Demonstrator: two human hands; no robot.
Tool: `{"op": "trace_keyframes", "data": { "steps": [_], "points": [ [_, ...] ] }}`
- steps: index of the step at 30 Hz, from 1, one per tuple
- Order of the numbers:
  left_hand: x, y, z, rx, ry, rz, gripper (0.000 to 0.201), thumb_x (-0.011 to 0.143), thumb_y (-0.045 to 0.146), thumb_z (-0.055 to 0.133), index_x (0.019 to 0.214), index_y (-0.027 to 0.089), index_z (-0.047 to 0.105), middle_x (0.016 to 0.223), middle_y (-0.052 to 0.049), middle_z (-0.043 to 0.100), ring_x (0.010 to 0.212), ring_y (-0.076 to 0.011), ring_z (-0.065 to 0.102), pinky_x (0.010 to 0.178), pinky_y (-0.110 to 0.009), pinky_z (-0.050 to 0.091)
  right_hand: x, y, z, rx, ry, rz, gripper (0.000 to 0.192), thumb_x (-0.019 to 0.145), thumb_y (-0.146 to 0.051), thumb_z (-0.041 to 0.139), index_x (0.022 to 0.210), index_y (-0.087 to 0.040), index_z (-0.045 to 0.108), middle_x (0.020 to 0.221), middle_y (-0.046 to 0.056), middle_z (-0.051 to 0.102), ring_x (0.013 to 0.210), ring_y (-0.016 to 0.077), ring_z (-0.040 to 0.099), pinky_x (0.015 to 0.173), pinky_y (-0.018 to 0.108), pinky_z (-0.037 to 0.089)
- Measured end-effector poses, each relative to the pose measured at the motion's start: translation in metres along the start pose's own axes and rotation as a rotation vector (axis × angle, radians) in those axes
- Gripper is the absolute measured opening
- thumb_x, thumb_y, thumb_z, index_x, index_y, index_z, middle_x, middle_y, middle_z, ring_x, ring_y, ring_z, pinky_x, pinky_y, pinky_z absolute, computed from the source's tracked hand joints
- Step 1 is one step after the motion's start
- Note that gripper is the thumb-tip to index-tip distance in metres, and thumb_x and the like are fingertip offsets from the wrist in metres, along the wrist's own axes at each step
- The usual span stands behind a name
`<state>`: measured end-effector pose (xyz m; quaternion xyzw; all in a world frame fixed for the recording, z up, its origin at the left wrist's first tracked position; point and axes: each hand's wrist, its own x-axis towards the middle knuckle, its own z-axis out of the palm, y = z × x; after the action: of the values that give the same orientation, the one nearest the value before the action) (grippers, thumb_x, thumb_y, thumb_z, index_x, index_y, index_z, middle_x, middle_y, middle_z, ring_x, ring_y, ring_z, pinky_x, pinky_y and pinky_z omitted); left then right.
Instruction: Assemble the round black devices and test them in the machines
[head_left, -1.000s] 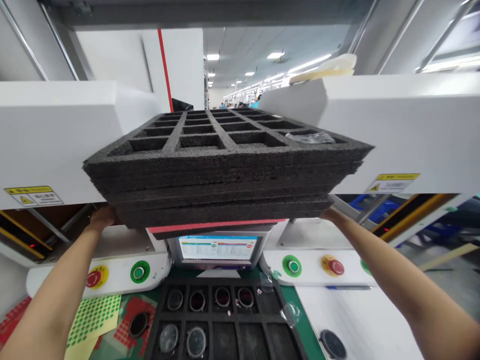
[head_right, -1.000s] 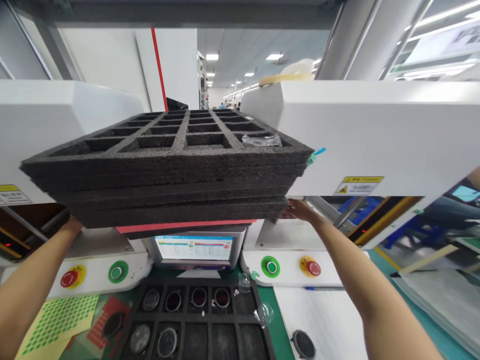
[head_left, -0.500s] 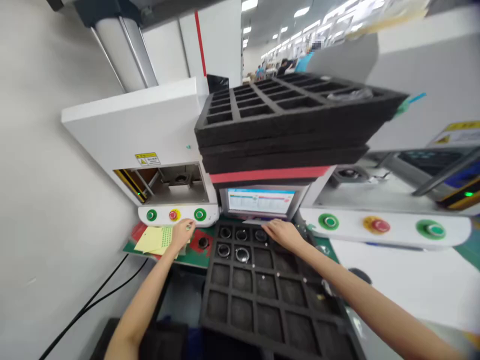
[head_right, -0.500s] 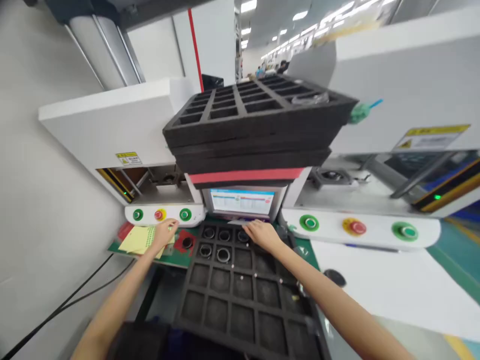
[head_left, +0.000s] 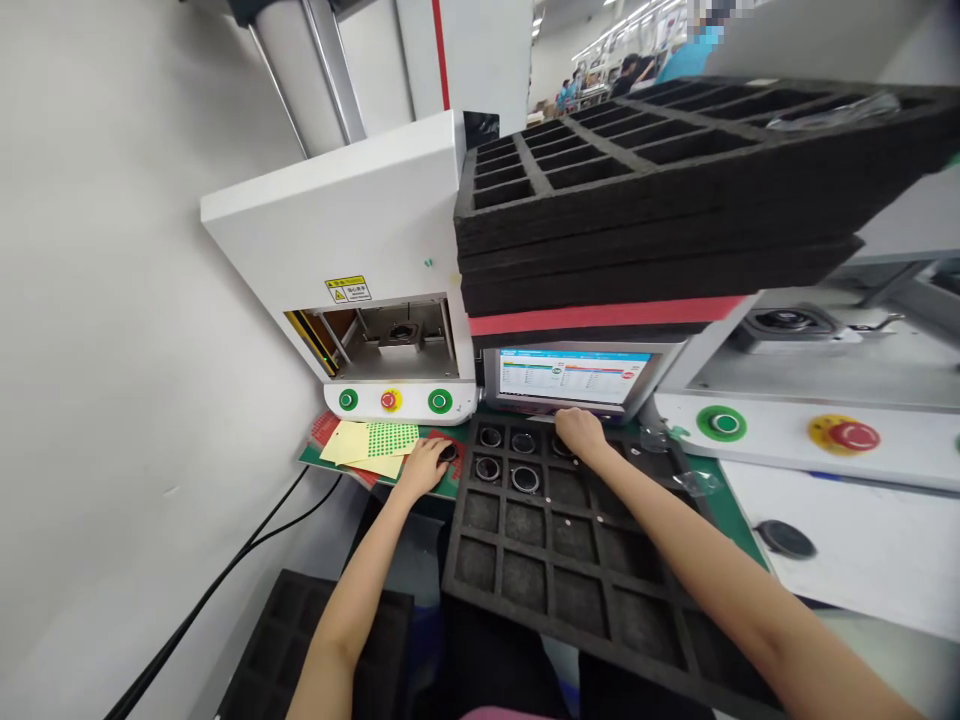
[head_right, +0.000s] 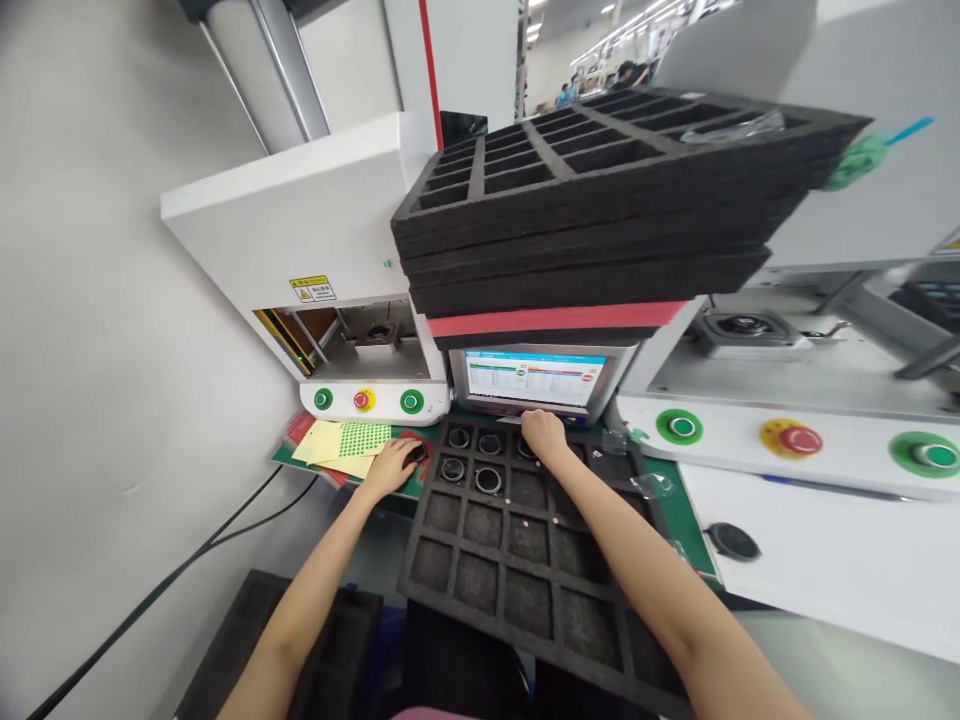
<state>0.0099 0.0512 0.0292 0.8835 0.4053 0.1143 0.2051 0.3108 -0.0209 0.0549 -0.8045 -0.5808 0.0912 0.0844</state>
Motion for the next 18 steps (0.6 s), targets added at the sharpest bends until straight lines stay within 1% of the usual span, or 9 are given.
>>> {"op": "trace_keyframes", "data": {
  "steps": [2,4,7,9,11,13,14,16,18],
  "points": [
    [0.007,0.006,-0.004,-0.066,-0.025,-0.008,0.032,0.095,0.034,0.062,0.121,0.016,0.062,0.127,-0.01,0.062,0.115,-0.0252,0.061,0.099,-0.05,0.051,-0.003,-0.002,-0.005,0.037,0.019,-0.001,0.039,0.095,-0.036,0.065,0.123,-0.01,0.059,0.121,0.014,0.061,0.104,0.0228,0.064,0.088,0.041,0.056],
    [0.011,0.013,-0.011,-0.155,-0.023,-0.026,0.03,0.095,0.034,0.062,0.119,0.016,0.063,0.125,-0.01,0.063,0.113,-0.0246,0.061,0.098,-0.049,0.052,-0.008,-0.001,-0.012,0.089,0.053,-0.01,0.037,0.095,-0.036,0.065,0.122,-0.011,0.06,0.12,0.013,0.061,0.102,0.0222,0.064,0.087,0.04,0.056],
    [0.008,0.03,-0.025,-0.34,0.046,-0.062,0.032,0.095,0.035,0.062,0.119,0.016,0.062,0.127,-0.011,0.062,0.115,-0.0253,0.06,0.1,-0.05,0.05,-0.024,0.001,-0.024,0.184,0.134,-0.049,0.03,0.096,-0.035,0.063,0.119,-0.016,0.061,0.116,0.009,0.063,0.099,0.0199,0.065,0.083,0.036,0.057],
    [-0.004,0.047,-0.033,-0.503,0.107,-0.081,0.037,0.095,0.039,0.06,0.123,0.015,0.061,0.129,-0.012,0.062,0.117,-0.0264,0.061,0.101,-0.051,0.05,-0.042,-0.001,-0.031,0.261,0.204,-0.095,0.026,0.097,-0.036,0.061,0.115,-0.016,0.063,0.111,0.007,0.065,0.093,0.0179,0.065,0.079,0.034,0.058],
    [-0.024,0.072,-0.039,-0.694,0.14,-0.09,0.044,0.097,0.045,0.053,0.128,0.014,0.058,0.129,-0.016,0.063,0.114,-0.0266,0.064,0.1,-0.049,0.051,-0.068,-0.008,-0.037,0.352,0.276,-0.169,0.025,0.098,-0.037,0.06,0.108,-0.014,0.064,0.101,0.005,0.066,0.083,0.0153,0.066,0.074,0.032,0.058],
    [-0.05,0.102,-0.042,-0.889,0.126,-0.09,0.052,0.1,0.051,0.042,0.13,0.011,0.057,0.124,-0.02,0.067,0.106,-0.0263,0.069,0.093,-0.044,0.056,-0.101,-0.019,-0.043,0.463,0.347,-0.271,0.025,0.099,-0.038,0.058,0.1,-0.014,0.066,0.092,0.004,0.068,0.075,0.0133,0.066,0.071,0.03,0.058],
    [-0.064,0.118,-0.043,-0.978,0.106,-0.092,0.056,0.1,0.053,0.04,0.128,0.01,0.059,0.12,-0.02,0.069,0.101,-0.0263,0.071,0.089,-0.041,0.057,-0.119,-0.025,-0.047,0.524,0.382,-0.327,0.027,0.1,-0.039,0.056,0.098,-0.014,0.066,0.092,0.004,0.07,0.074,0.0134,0.067,0.071,0.03,0.059],
    [-0.087,0.15,-0.043,-1.124,0.053,-0.11,0.06,0.097,0.059,0.043,0.116,0.007,0.066,0.105,-0.021,0.074,0.088,-0.026,0.074,0.079,-0.037,0.06,-0.153,-0.039,-0.055,0.645,0.444,-0.425,0.029,0.1,-0.041,0.052,0.102,-0.017,0.067,0.1,0.007,0.073,0.079,0.0156,0.071,0.075,0.031,0.061],
    [-0.104,0.177,-0.043,-1.226,0.011,-0.139,0.06,0.092,0.063,0.051,0.106,0.007,0.071,0.093,-0.018,0.075,0.078,-0.0242,0.074,0.069,-0.033,0.06,-0.182,-0.051,-0.063,0.746,0.486,-0.48,0.026,0.099,-0.039,0.053,0.105,-0.019,0.068,0.102,0.008,0.074,0.084,0.0176,0.073,0.075,0.029,0.062]
  ]
}}
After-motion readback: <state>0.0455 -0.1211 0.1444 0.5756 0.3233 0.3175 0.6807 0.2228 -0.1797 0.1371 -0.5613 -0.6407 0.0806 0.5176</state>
